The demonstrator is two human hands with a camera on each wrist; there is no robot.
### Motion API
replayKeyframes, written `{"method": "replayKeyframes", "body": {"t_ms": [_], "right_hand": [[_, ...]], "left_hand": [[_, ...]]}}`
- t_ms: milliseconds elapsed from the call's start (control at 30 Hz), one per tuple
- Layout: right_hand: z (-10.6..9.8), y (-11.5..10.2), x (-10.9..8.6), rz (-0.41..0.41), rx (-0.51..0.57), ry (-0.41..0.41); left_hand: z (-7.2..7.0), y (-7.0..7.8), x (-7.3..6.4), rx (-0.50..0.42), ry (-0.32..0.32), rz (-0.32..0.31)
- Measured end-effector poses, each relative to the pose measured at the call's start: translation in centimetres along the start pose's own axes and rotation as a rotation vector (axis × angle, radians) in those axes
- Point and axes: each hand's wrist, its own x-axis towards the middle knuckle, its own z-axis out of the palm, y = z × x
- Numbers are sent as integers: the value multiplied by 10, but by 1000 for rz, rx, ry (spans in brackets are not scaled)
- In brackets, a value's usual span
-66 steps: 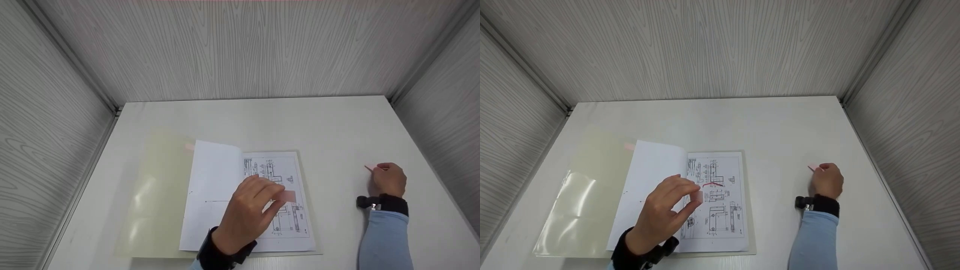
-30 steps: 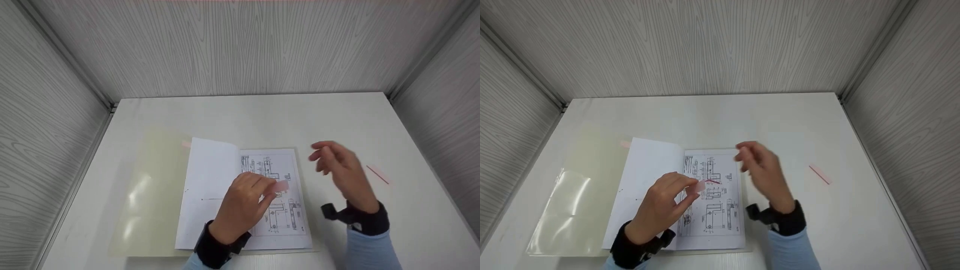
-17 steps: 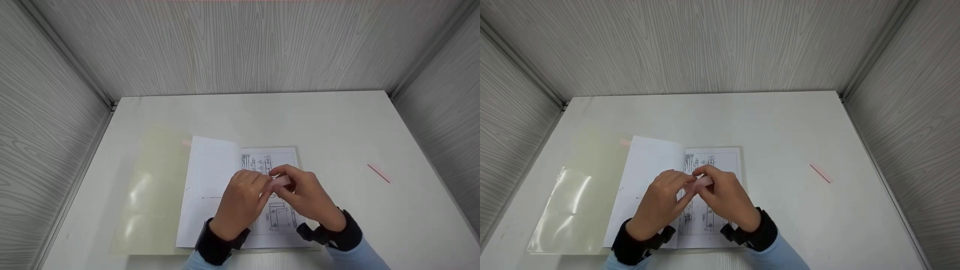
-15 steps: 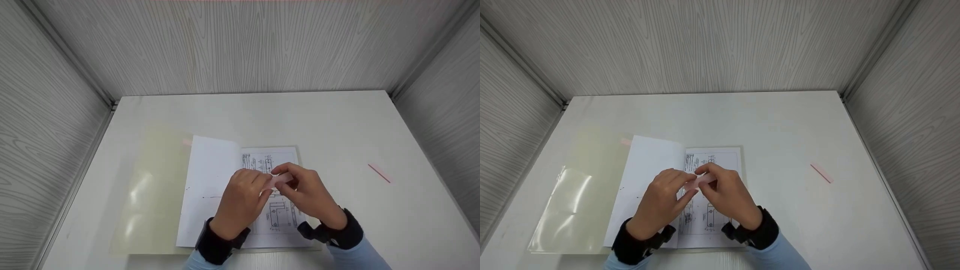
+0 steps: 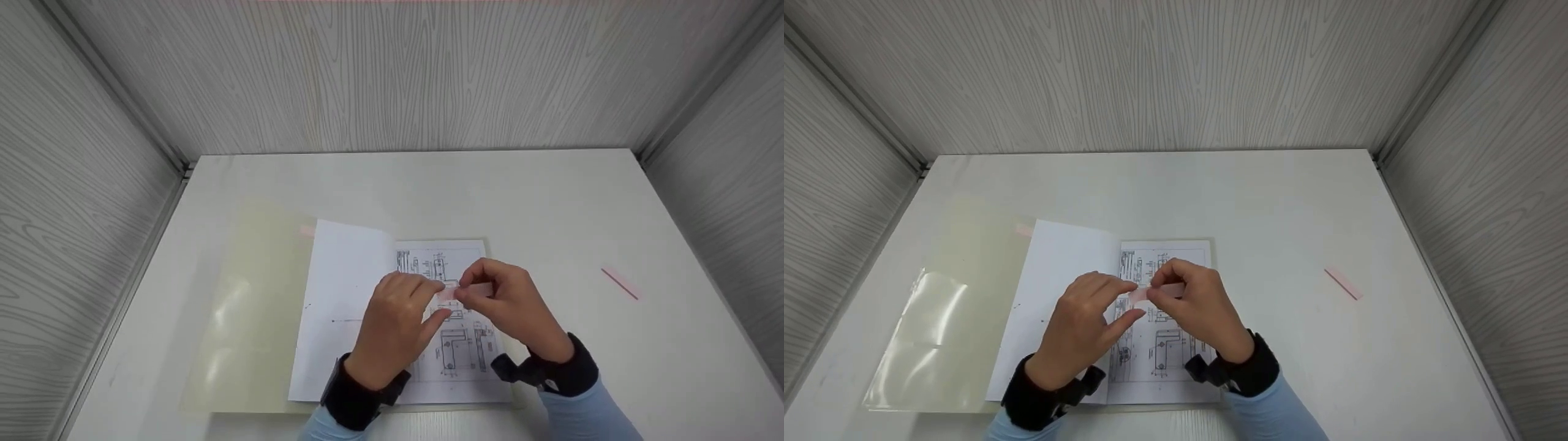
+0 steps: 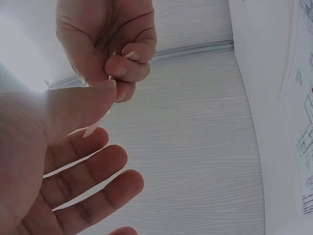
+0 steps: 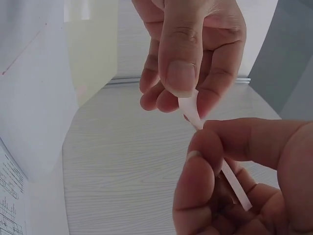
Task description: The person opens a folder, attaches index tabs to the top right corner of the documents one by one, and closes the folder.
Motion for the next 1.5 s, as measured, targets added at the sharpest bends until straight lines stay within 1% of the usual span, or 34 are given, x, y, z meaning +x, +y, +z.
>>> {"method": "replayKeyframes", "body": {"t_ms": [67, 167, 233, 300, 367, 433, 500, 533, 567, 633, 700, 767, 800, 867, 933, 1067, 1267, 1367, 1500], "right_hand": [[0, 5, 2, 20, 12, -16], [-3, 22, 5, 17, 41, -35], [-8, 34, 8, 9, 43, -31], [-14, 47, 12, 7, 29, -2], [-22, 59, 17, 14, -5, 40], [-27, 73, 25, 33, -61, 86], [-31, 89, 35, 66, -128, 120], [-32, 98, 41, 96, -155, 129], [-32, 107, 47, 134, -189, 131], [-32, 124, 59, 221, -243, 118], [-32, 140, 70, 311, -272, 84], [-31, 152, 80, 384, -288, 45], [-31, 157, 84, 406, -289, 32], [-30, 164, 90, 438, -299, 7], [-29, 169, 96, 459, -305, 0], [-28, 173, 105, 497, -315, 2], [-27, 178, 111, 550, -307, -20], [-27, 181, 112, 548, -311, -34], [-26, 184, 113, 544, -319, -45]], "left_hand": [[0, 0, 0, 4, 1, -1], [1, -1, 0, 16, 12, -12], [3, 0, 0, 13, 26, -24], [5, 2, 0, 4, 38, -34], [9, 6, -1, -13, 39, -31], [15, 13, -2, -27, 17, -17], [23, 21, -5, -38, -39, 1], [27, 26, -6, -36, -78, 14], [31, 31, -8, -25, -133, 33], [41, 38, -13, 6, -265, 59], [50, 43, -17, 42, -406, 74], [57, 46, -20, 81, -534, 75], [60, 46, -22, 96, -581, 61], [65, 46, -24, 122, -649, 40], [68, 46, -26, 136, -687, 25], [72, 45, -28, 153, -718, 13], [75, 46, -30, 123, -767, -3], [76, 46, -29, 106, -828, -32], [78, 47, -28, 110, -896, -62]]}}
